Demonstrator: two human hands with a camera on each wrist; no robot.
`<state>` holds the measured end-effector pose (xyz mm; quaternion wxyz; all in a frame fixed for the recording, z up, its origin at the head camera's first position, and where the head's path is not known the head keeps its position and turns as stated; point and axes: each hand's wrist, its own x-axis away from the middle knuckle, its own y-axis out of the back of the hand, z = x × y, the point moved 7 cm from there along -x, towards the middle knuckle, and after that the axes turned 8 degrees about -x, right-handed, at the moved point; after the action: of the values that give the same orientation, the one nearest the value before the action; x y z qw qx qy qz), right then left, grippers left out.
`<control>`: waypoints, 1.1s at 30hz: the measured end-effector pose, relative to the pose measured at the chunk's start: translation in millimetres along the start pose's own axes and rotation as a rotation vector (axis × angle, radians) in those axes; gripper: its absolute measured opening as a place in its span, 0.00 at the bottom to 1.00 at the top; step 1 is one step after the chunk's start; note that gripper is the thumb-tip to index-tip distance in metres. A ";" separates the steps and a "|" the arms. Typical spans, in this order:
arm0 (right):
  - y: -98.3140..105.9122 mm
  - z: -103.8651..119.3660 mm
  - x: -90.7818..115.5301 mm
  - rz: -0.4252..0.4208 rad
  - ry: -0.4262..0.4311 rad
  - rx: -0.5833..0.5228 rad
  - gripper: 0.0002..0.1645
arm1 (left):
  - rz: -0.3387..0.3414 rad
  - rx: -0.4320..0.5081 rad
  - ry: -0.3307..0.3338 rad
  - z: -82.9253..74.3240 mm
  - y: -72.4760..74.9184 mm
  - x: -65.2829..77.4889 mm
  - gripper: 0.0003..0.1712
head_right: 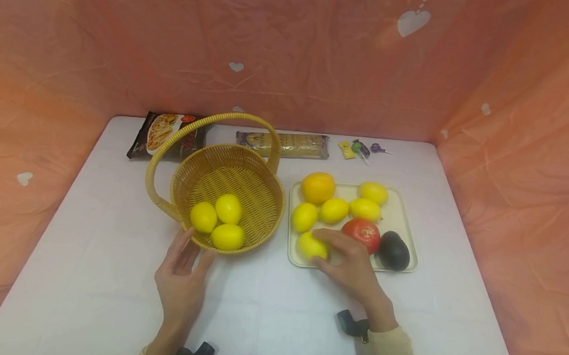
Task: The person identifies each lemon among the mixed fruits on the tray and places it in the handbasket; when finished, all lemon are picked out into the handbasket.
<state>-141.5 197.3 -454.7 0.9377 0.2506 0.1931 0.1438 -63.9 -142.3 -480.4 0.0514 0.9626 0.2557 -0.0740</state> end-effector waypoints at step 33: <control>-3.1 37.1 -40.5 0.180 -0.009 -0.450 0.34 | -0.013 0.006 0.001 1.1 0.3 -0.2 0.38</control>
<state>-160.7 164.5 -414.8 0.9541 0.0520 0.1290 0.2651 -64.1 -142.8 -481.5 0.0480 0.9611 0.2618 -0.0743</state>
